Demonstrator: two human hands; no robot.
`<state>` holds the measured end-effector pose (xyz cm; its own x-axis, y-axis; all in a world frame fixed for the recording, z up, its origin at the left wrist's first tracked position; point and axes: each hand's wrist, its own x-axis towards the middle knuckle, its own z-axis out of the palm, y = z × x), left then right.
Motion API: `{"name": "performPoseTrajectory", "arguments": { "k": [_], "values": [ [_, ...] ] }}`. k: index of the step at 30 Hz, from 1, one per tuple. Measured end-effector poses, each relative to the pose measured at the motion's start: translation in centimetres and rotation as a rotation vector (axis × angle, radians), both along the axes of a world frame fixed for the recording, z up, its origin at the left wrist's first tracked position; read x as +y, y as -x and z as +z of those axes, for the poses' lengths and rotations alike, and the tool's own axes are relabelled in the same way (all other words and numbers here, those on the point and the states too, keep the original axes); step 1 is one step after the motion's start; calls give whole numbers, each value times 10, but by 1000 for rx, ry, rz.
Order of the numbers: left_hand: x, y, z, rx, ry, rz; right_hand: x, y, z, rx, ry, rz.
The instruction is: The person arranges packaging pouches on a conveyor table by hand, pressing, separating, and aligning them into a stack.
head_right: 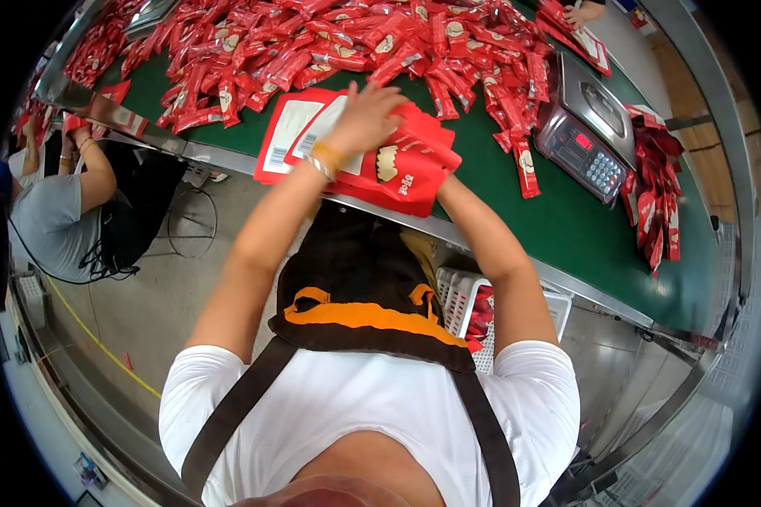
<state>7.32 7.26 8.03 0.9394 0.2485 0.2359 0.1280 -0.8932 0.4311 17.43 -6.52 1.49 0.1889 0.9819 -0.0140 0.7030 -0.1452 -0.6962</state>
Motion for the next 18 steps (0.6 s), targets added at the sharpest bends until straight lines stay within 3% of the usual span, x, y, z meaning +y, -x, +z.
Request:
{"name": "performPoseTrajectory", "arguments": {
  "k": [3, 8, 10, 11, 13, 16, 18],
  "values": [
    [50, -22, -40, 182, -38, -90, -7, 6, -2, 23, -27, -19],
    [78, -28, -48, 282, 16, -281, -18, 14, -2, 70, -65, -53],
    [69, -9, -39, 279, -62, -86, -19, 15, -5, 88, -77, -64],
    [59, 2, -34, 285, -64, -105, -19, 14, -6, 98, -82, -71],
    [38, 29, -21, -4, -17, 159, -16, 14, -8, 115, -96, -85],
    [2, 45, -24, -158, -19, 240, -15, 14, -12, 145, -114, -100],
    [-11, 41, -31, -77, -38, 256, -17, 17, -12, 157, -119, -107]
  ]
}}
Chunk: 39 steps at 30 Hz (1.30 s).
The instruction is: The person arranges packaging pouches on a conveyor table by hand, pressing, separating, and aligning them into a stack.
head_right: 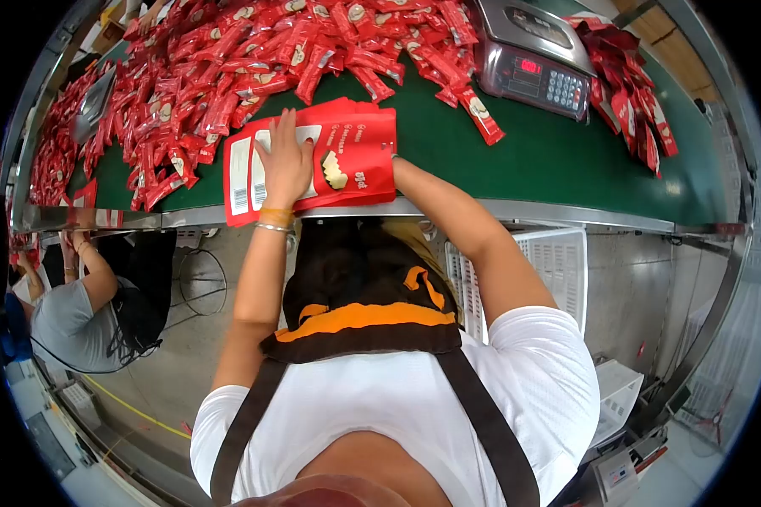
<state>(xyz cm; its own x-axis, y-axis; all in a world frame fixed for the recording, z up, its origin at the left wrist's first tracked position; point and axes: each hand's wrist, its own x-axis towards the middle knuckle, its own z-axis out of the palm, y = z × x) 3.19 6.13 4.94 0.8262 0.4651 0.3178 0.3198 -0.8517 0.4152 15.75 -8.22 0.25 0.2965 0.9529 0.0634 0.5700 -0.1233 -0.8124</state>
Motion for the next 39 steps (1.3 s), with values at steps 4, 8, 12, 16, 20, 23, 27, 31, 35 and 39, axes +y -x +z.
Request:
{"name": "performPoseTrajectory", "arguments": {
  "k": [4, 8, 12, 16, 20, 23, 27, 31, 35, 39],
  "values": [
    [-1, -5, -12, 70, -64, 27, -33, -3, 22, 139, -30, -209],
    [1, -4, -8, 55, -99, 1, -127, -75, 54, -729, -140, -844],
    [-2, -3, -10, 62, -74, -12, -179, -110, 29, -594, 246, -891],
    [0, -6, -8, 66, -49, 5, -129, -118, 71, -730, -206, -879],
    [0, -4, -9, 74, -63, 3, -70, -169, 52, -752, 296, -847],
    [3, -5, -11, 75, -61, 13, -57, -173, 54, -664, 471, -808],
    [4, -4, -18, 31, -39, 20, -102, -113, 61, -512, 60, -683],
    [4, -5, -16, 31, 9, 12, -166, -25, 66, -405, 21, -476],
    [-2, -6, -17, 46, -5, 11, -146, -8, 50, -454, 48, -351],
    [-1, -1, -10, 36, -182, -2, -58, -26, 24, -431, -97, -58]
  ]
}}
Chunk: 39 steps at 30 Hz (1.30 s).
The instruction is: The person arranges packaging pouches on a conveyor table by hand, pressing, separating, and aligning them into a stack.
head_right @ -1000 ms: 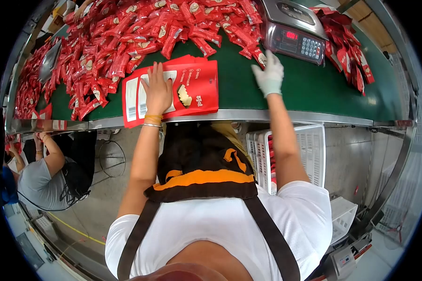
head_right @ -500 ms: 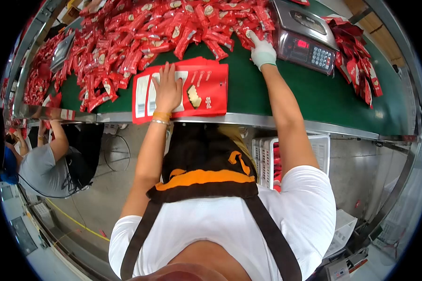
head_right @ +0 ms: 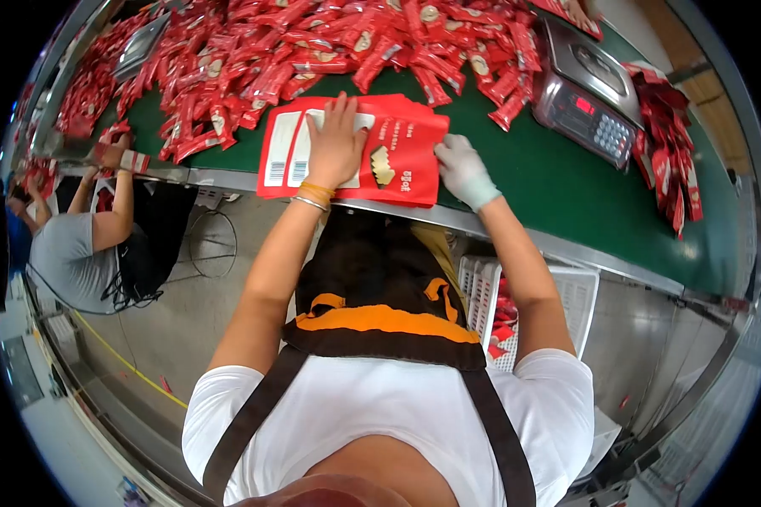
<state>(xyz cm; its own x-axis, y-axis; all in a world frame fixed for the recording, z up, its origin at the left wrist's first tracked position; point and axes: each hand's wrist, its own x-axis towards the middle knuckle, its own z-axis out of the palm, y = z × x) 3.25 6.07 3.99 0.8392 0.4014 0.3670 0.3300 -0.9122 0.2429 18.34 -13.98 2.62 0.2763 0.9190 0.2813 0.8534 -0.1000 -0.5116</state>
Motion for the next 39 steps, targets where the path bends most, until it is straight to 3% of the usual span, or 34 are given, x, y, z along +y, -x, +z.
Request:
{"name": "performPoseTrajectory", "arguments": {
  "k": [2, 5, 6, 8, 10, 11, 12, 13, 14, 15, 16, 17, 18, 20, 22, 25, 26, 29, 31, 32, 34, 35, 36, 39],
  "values": [
    [-4, 2, 8, 9, -46, 20, 17, -10, -38, 39, 126, 138],
    [-3, 3, 11, -11, -120, -16, 54, 3, -49, 311, 115, 181],
    [4, 2, 11, -24, -123, 5, 60, -1, -45, 386, 127, 207],
    [2, 2, 2, -61, 102, -84, 51, -10, -30, 591, 176, 246],
    [3, -1, -2, -7, 42, -86, 26, -29, 14, 902, 347, 269],
    [-4, 3, 0, 51, 30, -100, 11, -43, -24, 746, 255, 147],
    [2, 0, 2, 76, 27, -90, 25, -42, 81, 699, 590, 121],
    [3, -1, -2, 42, 19, -83, 31, -54, 122, 214, 874, 120],
    [-4, 1, 0, 46, 20, -84, 15, -73, 87, 245, 616, 211],
    [-1, -1, 2, 39, 35, -76, 48, -79, 133, -223, 609, -107],
    [2, -1, 2, 45, 51, -81, 77, -78, 147, -276, 362, -166],
    [0, 0, 1, 3, 94, -66, 82, -90, 140, -196, 450, -150],
    [0, 1, 7, 12, 81, -85, 150, -84, 154, -304, -116, -22],
    [2, 2, 9, 24, 109, -84, 281, -98, 139, -513, -267, 106],
    [2, 4, 11, -1, 125, -85, 329, -112, 114, -585, -256, 81],
    [1, 6, 12, -57, 130, -80, 388, -93, 101, -837, 23, -39],
    [7, 4, 10, -60, 132, -65, 407, -92, 102, -743, 386, -24],
    [3, 4, 7, -118, 201, -79, 402, -92, 93, -664, 313, 45],
    [5, 4, 11, -108, 196, -73, 372, -81, 91, 79, -85, -21],
    [3, 5, 9, -92, 202, -74, 350, -85, 65, 70, -143, -30],
    [9, 4, 8, -72, 209, -73, 338, -83, 47, 66, 3, 12],
    [4, 5, 10, -48, 210, -91, 323, -73, 31, -118, 152, -1],
    [6, 2, 8, -50, 207, -91, 324, -71, 27, -169, 14, 10],
    [2, 4, 7, -20, 162, -91, 308, -80, 33, -112, 167, 69]
  ]
}}
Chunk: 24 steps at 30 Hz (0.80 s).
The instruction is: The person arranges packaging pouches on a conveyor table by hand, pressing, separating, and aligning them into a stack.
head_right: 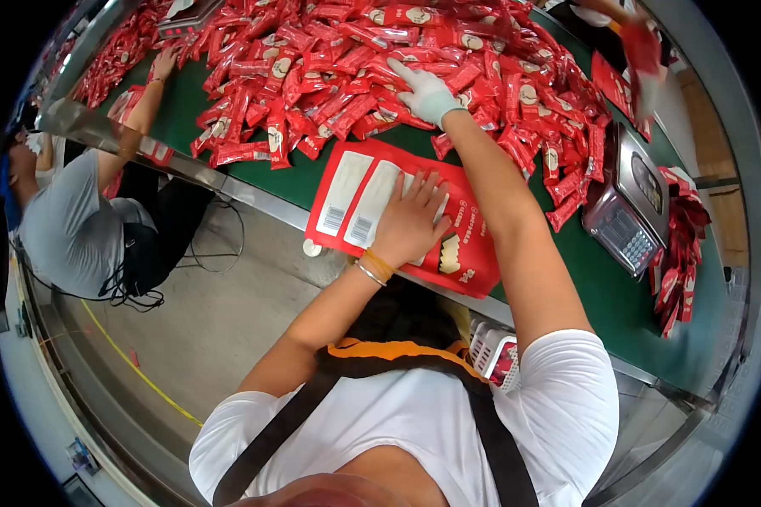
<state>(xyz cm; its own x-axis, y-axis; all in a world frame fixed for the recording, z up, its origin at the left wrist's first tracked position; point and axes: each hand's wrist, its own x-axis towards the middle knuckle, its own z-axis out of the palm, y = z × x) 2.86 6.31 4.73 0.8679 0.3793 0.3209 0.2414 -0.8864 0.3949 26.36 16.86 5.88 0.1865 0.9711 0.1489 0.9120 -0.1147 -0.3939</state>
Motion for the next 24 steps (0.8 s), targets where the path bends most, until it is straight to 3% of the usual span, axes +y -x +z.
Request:
{"name": "performPoseTrajectory", "arguments": {
  "k": [4, 6, 8, 9, 10, 11, 14, 17, 24],
  "values": [
    [1, -2, -6, 95, -6, 3, -24, 25, 26, 82, -174, 1],
    [2, 0, 1, 125, 32, 4, -75, 59, 70, 216, -376, 54],
    [6, -1, -4, 112, 45, 9, -146, 75, 91, 243, -411, -95],
    [4, -1, -6, 105, 68, 11, -182, 71, 82, 408, -476, -139],
    [4, -1, -9, 90, 68, 20, -222, 80, 92, 765, -472, -248],
    [6, -3, -12, 81, 80, 17, -261, 61, 64, 637, -600, -256],
    [8, -9, -25, 29, 139, 21, -366, 72, 37, 705, -531, -541],
    [10, -10, -26, 63, 13, 0, -431, 98, 7, 204, -266, -625],
    [9, -8, -9, 95, 100, -10, -382, 109, -6, 134, -157, -432]
  ]
}}
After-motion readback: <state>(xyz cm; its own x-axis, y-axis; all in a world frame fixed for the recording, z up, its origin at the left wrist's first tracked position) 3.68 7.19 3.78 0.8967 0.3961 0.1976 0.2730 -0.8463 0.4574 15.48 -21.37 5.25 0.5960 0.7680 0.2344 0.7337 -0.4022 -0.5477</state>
